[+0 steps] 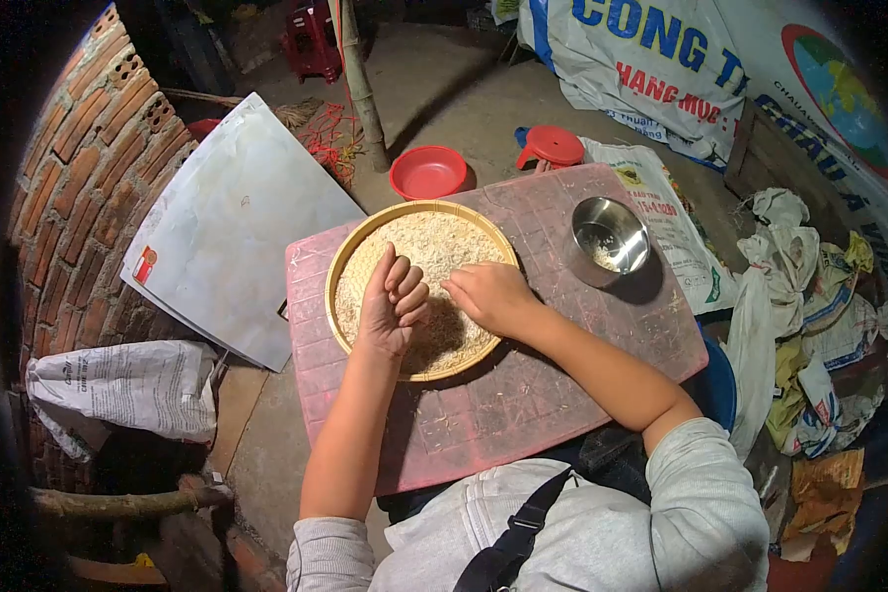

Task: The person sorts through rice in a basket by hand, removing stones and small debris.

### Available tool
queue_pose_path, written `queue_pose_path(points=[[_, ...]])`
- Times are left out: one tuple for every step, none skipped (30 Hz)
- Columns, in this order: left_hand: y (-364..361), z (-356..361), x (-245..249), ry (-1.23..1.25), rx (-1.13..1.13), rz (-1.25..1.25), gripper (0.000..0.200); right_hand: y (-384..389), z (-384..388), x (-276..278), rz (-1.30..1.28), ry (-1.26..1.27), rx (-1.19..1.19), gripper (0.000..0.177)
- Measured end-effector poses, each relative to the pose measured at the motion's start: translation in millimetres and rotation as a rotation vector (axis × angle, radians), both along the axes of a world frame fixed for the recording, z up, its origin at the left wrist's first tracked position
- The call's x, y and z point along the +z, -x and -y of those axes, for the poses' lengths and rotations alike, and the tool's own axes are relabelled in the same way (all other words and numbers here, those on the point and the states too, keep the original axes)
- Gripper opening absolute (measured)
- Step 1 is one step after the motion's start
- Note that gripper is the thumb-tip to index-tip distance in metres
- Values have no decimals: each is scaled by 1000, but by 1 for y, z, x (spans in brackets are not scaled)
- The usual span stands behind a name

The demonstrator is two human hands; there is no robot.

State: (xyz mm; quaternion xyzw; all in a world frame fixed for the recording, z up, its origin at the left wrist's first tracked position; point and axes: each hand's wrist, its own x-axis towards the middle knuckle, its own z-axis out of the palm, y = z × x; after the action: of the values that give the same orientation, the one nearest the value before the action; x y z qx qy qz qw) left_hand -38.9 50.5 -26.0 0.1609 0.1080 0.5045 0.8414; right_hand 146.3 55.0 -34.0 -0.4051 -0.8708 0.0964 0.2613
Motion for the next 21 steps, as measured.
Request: queue_pose_path(points=[[0,0,-1,6,18,2,52,-1,1,1,17,10,-5,28],[-1,1,-1,5,19,5,52,-1,1,-1,20,9,-4,28],[-3,0,-1,6,13,-21,52,-2,-1,-3,4,2,-2,28],[-5,-2,0,6,7,-47,52,-3,-3,-5,-11,-6,0,28],[-7,-3,1,20,-6,-68,51,-3,-3,-6,-9,-8,0,28],[-8,-3,1,19,-6,-66,51,-3,-4,-7,-10,-12,-4,28],[-7,-3,1,-5,-27,-98,51,-3,-5,-7,-12,-17,-6,29],[-6,-3,1,-29,-46,-134,51,-4,-5,-6,-13,-20,-2,29],[-5,-4,2,-30,-42,-137,51,-4,-5,-5,-10,-13,-1,28],[-4,-5,2,-18,-29,-120,51,-3,-4,-5,-9,-4,-2,28],[-4,-4,1,-3,-17,-101,51,-2,-4,-3,-13,1,-1,28],[-4,-3,0,3,-17,-102,51,-2,-3,-1,-8,8,2,28],[-4,-4,-1,-2,-12,-92,51,-2,-2,0,-3,14,3,28],[-4,-5,-1,-9,-8,-81,51,-3,-2,-1,-3,15,0,28],[-5,-5,0,-13,-24,-72,51,-3,-2,-1,-3,8,-1,28],[-5,-4,1,-15,-24,-71,51,-3,-3,-2,-2,1,-1,28],[-6,-3,2,-6,-19,-107,52,-3,-3,-2,-1,0,0,28],[-7,-2,4,3,-12,-143,52,-3,-4,-3,-6,-7,0,28],[-7,-2,3,3,-9,-142,52,-3,-3,-3,-12,-14,-1,28],[-6,-2,2,-4,-10,-137,52,-3,-3,-4,-13,-13,0,28],[-6,-3,2,-11,-12,-131,52,-3,-4,-4,-6,-7,3,28]])
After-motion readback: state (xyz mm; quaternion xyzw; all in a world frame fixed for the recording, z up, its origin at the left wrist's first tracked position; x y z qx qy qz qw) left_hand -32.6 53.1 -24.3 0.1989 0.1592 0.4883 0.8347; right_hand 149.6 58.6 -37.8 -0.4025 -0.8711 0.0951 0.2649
